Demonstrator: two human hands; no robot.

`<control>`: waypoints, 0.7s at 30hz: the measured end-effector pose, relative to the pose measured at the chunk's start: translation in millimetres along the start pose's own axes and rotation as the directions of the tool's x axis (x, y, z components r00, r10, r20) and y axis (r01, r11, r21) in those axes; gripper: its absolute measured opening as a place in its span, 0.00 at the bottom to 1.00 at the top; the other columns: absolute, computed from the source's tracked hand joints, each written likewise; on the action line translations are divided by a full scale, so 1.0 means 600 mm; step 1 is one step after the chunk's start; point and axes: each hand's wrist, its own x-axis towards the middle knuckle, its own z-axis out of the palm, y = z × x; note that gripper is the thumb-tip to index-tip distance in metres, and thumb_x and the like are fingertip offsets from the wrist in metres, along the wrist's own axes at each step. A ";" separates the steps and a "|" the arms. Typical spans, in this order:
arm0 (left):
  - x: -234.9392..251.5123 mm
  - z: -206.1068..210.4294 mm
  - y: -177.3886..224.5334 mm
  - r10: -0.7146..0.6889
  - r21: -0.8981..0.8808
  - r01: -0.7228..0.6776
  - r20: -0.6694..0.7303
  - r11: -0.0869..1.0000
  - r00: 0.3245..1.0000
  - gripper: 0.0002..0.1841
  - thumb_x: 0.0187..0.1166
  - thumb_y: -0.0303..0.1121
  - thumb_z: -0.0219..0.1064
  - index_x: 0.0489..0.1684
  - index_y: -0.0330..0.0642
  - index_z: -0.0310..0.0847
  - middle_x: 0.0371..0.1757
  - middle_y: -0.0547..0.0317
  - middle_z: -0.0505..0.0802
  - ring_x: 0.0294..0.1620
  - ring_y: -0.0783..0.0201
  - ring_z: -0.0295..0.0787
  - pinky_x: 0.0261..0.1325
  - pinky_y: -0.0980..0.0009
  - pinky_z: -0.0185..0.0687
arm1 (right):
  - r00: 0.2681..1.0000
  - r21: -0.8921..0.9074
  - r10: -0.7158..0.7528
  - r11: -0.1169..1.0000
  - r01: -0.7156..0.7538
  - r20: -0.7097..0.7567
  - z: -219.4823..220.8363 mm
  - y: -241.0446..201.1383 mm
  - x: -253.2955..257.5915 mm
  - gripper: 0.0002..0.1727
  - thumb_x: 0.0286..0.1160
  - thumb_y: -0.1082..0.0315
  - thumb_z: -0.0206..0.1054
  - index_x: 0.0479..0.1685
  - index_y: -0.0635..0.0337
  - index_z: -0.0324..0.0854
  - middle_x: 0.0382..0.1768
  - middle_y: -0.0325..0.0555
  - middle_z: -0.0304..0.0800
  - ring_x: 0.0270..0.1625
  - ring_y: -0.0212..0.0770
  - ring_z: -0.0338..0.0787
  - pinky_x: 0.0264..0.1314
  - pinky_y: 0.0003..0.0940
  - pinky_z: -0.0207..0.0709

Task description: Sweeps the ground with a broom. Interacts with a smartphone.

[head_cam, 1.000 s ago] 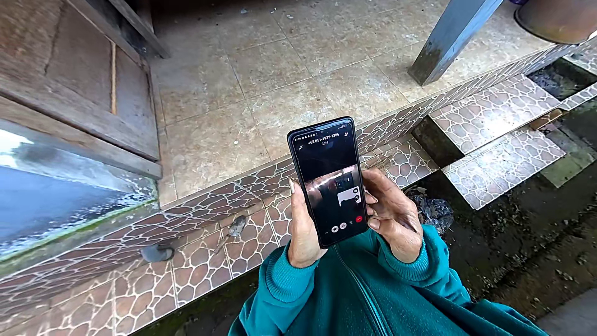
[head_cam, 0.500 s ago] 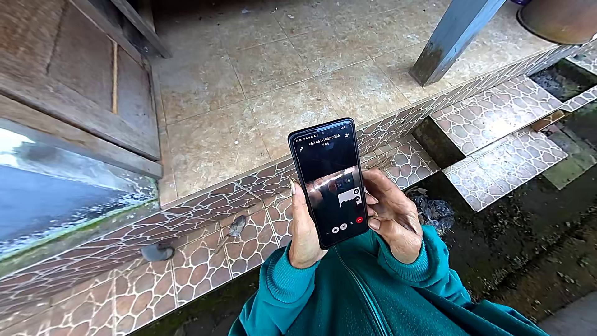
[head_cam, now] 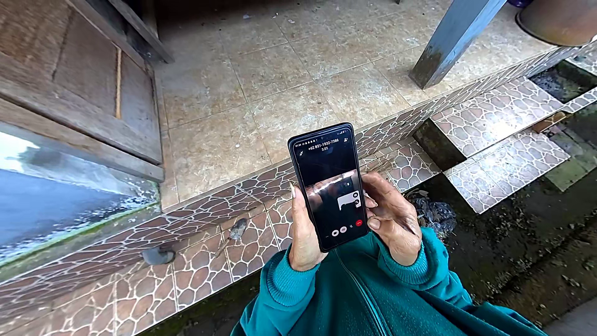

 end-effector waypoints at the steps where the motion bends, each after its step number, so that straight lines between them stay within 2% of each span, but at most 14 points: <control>1: 0.001 0.000 0.001 -0.002 -0.014 0.002 0.016 1.000 1.000 0.34 0.79 0.69 0.50 0.61 0.52 0.87 0.56 0.57 0.95 0.60 0.63 0.92 0.65 0.62 0.87 | 1.000 0.000 -0.005 1.000 0.005 -0.003 0.001 0.000 0.000 0.30 0.79 0.57 0.68 0.80 0.58 0.75 0.71 0.41 0.84 0.65 0.30 0.86 0.70 0.28 0.81; 12: 0.002 -0.004 0.001 0.007 -0.023 -0.007 0.023 1.000 1.000 0.33 0.79 0.69 0.52 0.59 0.52 0.88 0.55 0.57 0.95 0.61 0.63 0.92 0.66 0.62 0.86 | 0.999 -0.044 -0.037 0.998 0.037 -0.019 0.001 0.001 0.003 0.27 0.83 0.55 0.66 0.78 0.55 0.78 0.72 0.42 0.84 0.68 0.33 0.86 0.71 0.30 0.82; 14: 0.003 -0.005 0.002 0.005 -0.042 -0.002 0.056 0.999 0.998 0.33 0.80 0.69 0.51 0.61 0.53 0.88 0.57 0.58 0.95 0.62 0.64 0.91 0.67 0.62 0.86 | 0.994 -0.166 -0.098 0.982 0.090 -0.043 0.000 0.001 0.008 0.25 0.85 0.53 0.64 0.75 0.55 0.81 0.71 0.44 0.84 0.68 0.36 0.86 0.70 0.32 0.83; 15: 0.003 -0.006 0.002 -0.004 -0.055 0.008 0.075 0.998 0.997 0.34 0.80 0.69 0.50 0.61 0.53 0.88 0.57 0.57 0.95 0.62 0.63 0.91 0.67 0.62 0.86 | 0.988 -0.262 -0.141 0.957 0.121 -0.058 -0.001 0.000 0.013 0.24 0.86 0.50 0.62 0.73 0.51 0.82 0.71 0.42 0.83 0.70 0.37 0.84 0.73 0.34 0.81; 16: 0.003 -0.008 0.002 -0.019 -0.070 0.025 0.091 0.997 0.996 0.34 0.79 0.69 0.50 0.62 0.52 0.88 0.57 0.56 0.95 0.62 0.62 0.92 0.66 0.60 0.87 | 0.981 -0.368 -0.182 0.918 0.146 -0.066 -0.001 -0.003 0.019 0.24 0.87 0.47 0.59 0.75 0.45 0.82 0.75 0.40 0.81 0.75 0.38 0.81 0.78 0.37 0.77; 18: 0.003 -0.008 0.002 -0.037 -0.074 0.045 0.109 0.996 0.993 0.35 0.79 0.70 0.50 0.62 0.51 0.88 0.57 0.53 0.95 0.61 0.59 0.93 0.65 0.59 0.88 | 0.968 -0.573 -0.251 0.797 0.192 -0.025 -0.003 -0.010 0.034 0.28 0.89 0.40 0.51 0.83 0.37 0.75 0.84 0.39 0.70 0.85 0.40 0.69 0.88 0.40 0.66; 21: 0.001 -0.002 0.003 -0.009 0.005 0.009 0.065 1.000 0.998 0.33 0.78 0.69 0.52 0.60 0.54 0.89 0.56 0.59 0.96 0.62 0.65 0.92 0.67 0.64 0.86 | 0.954 -0.732 -0.299 0.645 0.217 0.020 -0.002 -0.017 0.055 0.33 0.88 0.32 0.42 0.84 0.32 0.73 0.89 0.43 0.60 0.91 0.44 0.59 0.92 0.45 0.55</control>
